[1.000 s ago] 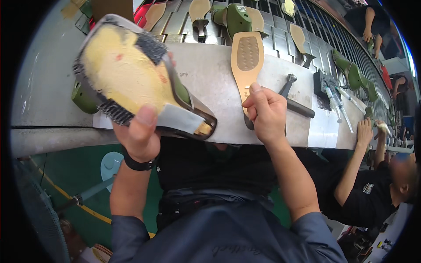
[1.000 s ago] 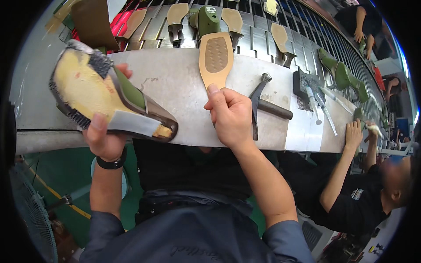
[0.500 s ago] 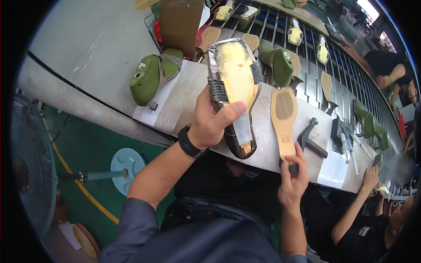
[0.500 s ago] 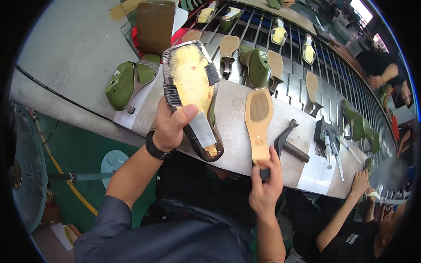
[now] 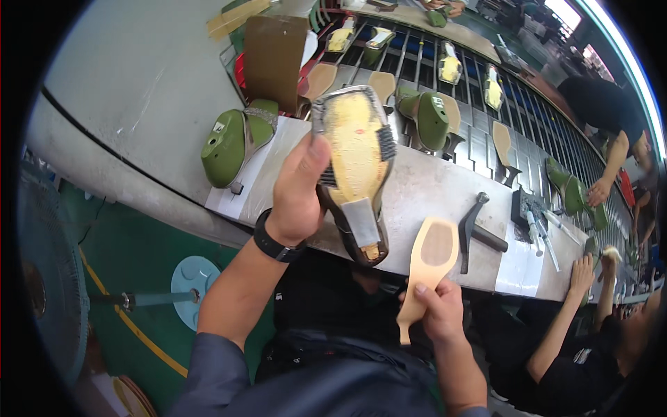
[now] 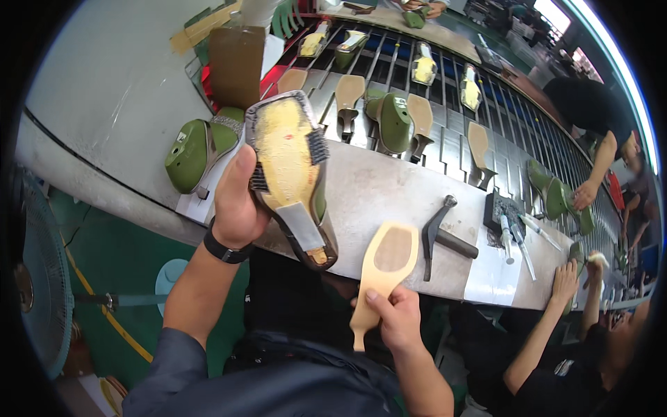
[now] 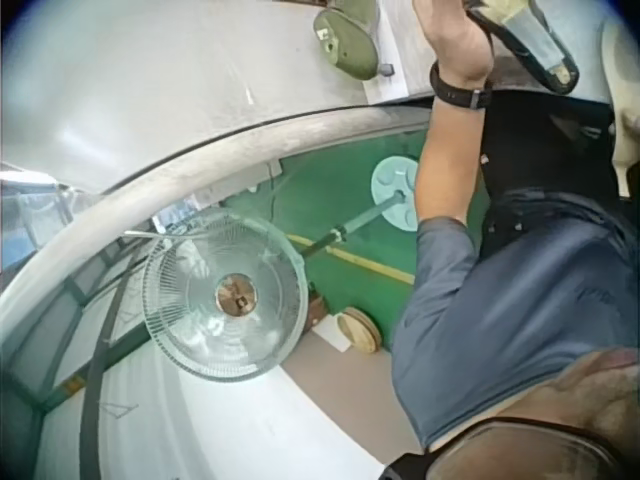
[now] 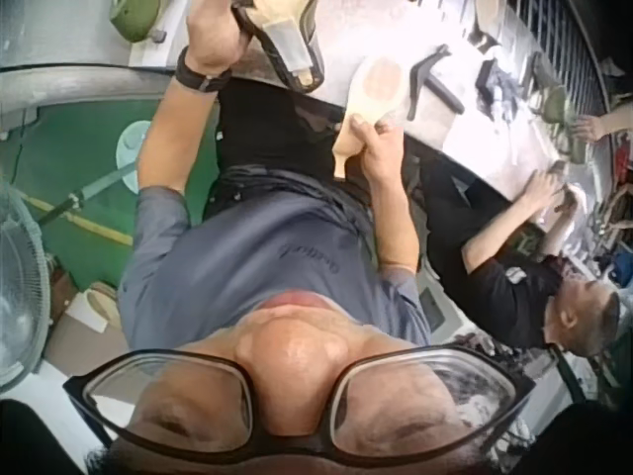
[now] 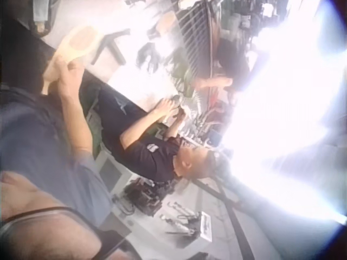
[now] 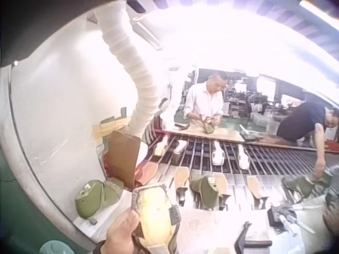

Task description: The person assembles high-heeled shoes by applying glue with a syringe, attaching soles onto shoe lasts by hand, and hammering the components to secure them.

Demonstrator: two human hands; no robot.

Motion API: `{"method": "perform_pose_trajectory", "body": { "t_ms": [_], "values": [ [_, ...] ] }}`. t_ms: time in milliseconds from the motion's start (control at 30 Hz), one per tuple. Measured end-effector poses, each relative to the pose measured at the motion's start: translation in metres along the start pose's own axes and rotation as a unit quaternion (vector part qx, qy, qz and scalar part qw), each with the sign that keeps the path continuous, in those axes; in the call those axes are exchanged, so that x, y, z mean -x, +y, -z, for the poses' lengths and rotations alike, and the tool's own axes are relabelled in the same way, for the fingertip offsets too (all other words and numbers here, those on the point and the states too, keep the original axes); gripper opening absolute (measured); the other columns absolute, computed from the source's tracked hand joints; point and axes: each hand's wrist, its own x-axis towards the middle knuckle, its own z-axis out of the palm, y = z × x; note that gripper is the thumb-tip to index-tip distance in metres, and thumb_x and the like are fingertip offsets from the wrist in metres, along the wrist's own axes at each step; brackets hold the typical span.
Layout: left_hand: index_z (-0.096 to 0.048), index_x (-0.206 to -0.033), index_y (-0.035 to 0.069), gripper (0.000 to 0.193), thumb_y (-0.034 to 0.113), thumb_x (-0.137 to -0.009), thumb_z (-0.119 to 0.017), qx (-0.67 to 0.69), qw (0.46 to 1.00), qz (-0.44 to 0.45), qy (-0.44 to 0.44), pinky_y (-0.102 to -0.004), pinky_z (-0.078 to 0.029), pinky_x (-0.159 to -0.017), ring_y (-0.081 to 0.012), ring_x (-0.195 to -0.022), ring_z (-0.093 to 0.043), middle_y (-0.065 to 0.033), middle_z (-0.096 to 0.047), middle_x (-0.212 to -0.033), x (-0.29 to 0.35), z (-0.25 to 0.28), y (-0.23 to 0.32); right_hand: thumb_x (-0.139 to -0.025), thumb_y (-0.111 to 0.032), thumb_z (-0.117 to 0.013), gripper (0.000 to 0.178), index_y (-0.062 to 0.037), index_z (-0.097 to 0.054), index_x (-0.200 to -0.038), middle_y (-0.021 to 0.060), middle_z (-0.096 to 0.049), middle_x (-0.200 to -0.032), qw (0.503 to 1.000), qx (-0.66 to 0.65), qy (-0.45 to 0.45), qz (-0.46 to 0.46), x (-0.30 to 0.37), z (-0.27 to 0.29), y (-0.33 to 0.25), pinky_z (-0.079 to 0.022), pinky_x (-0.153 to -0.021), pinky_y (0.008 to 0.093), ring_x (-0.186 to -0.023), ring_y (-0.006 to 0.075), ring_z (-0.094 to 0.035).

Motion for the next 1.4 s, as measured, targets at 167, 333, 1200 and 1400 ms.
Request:
{"method": "perform_pose_trajectory", "body": {
  "t_ms": [167, 333, 1200, 1400],
  "values": [
    [-0.044, -0.151, -0.006, 0.054, 0.027, -0.111, -0.056, -0.015, 0.999, 0.027, 0.037, -0.0397, -0.052, -0.108, -0.0250, -0.126, -0.065, -0.0179, -0.063, -0.139, 0.012, -0.004, 0.012, -0.110, -0.030, -0.058, 0.039, 0.0081, -0.067, -0.117, 0.0222, -0.076, -0.101, 0.982, 0.023, -0.065, 0.176, -0.012, -0.024, -0.040, -0.064, -0.072, 0.0375, -0.081, 0.0253, -0.076],
    [-0.037, -0.155, -0.003, 0.064, 0.019, -0.103, -0.066, -0.058, 0.998, -0.004, -0.018, -0.0499, -0.051, -0.113, -0.0396, -0.135, -0.060, -0.0297, -0.058, -0.145, -0.007, -0.012, 0.042, -0.109, -0.026, -0.061, 0.035, 0.0072, -0.071, -0.111, 0.0151, -0.077, -0.102, 0.972, 0.084, -0.078, 0.204, -0.008, -0.041, -0.052, -0.059, -0.077, 0.0335, -0.087, 0.0196, -0.073],
    [-0.049, -0.144, -0.006, 0.085, 0.027, -0.077, -0.090, -0.205, 0.975, 0.036, -0.079, -0.0460, -0.053, -0.110, -0.0321, -0.132, -0.063, -0.0262, -0.063, -0.141, 0.032, -0.045, 0.063, -0.103, -0.010, -0.068, 0.016, 0.0012, -0.080, -0.103, 0.0070, -0.078, -0.081, 0.944, 0.121, -0.141, 0.273, -0.015, -0.126, -0.075, -0.053, -0.059, 0.0262, -0.068, 0.0094, -0.068],
    [-0.050, -0.143, -0.007, 0.077, 0.024, -0.082, -0.086, -0.213, 0.974, 0.030, -0.077, -0.0459, -0.054, -0.110, -0.0322, -0.132, -0.063, -0.0260, -0.063, -0.140, 0.035, -0.048, 0.065, -0.104, -0.012, -0.069, 0.017, 0.0007, -0.080, -0.099, 0.0066, -0.077, -0.079, 0.951, 0.085, -0.138, 0.263, -0.014, -0.128, -0.067, -0.052, -0.058, 0.0256, -0.066, 0.0079, -0.066]
  ]
}}
